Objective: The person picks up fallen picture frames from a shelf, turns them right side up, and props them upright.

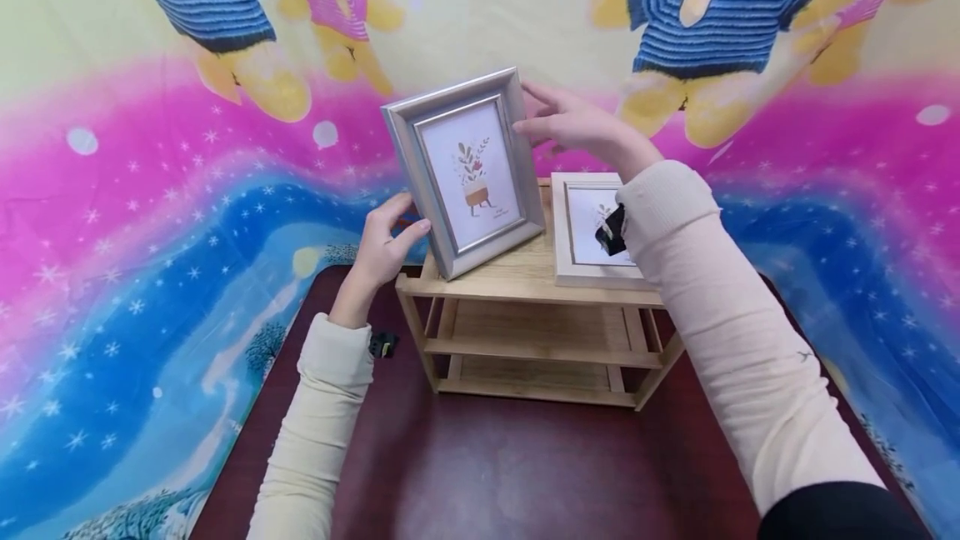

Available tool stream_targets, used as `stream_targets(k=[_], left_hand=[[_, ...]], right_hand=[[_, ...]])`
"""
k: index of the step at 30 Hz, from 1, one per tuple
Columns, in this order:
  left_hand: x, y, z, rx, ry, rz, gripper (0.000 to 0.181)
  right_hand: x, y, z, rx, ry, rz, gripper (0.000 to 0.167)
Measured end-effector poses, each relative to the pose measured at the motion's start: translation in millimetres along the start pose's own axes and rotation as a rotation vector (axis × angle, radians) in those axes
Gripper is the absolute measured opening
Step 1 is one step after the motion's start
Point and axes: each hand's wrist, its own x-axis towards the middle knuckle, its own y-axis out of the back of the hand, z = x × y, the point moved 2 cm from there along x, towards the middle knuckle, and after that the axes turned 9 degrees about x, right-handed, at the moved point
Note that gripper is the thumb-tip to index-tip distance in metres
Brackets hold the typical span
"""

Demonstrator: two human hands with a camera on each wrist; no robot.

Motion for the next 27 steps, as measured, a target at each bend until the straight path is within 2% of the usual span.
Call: stream_targets(k=[2,7,13,17,21,27], left_hand=[[-0.6,-2.1,0.1,-0.094,0.032,-0.004,0.04],[-1.5,-6.2,-3.3,-0.162,0.099,-0.069,0.04],[-0.5,-9.5,-6.3,-0.218,0.096,-0.153,0.044],[1.0,-10.4,-5.3,-0.231,0.095,-0.179,0.047],[2.9,-10.2,-4.0,-0.217,0.119,-0.145,0.045],[2.9,-8.0,-3.0,-0.23,0.203,-0.063,0.039]], right_hand=[[-0.5,1.6,6.1,0.064,-0.067,-0.012,0.062],[1.6,-0.1,18.0,0.06,-0.111,-0.021,0.047],[-0.6,-3.4,23.4,0.01,-0.139,-0.01,0.045],[-2.9,-4.7,23.8,-0.005,-0.158,-0.015,0.045],[-4.3,-4.6,24.6,0.003,-0.161,0.008,0.044],[-8.1,-5.9,24.8,0.007,-0.151,0.021,0.043]])
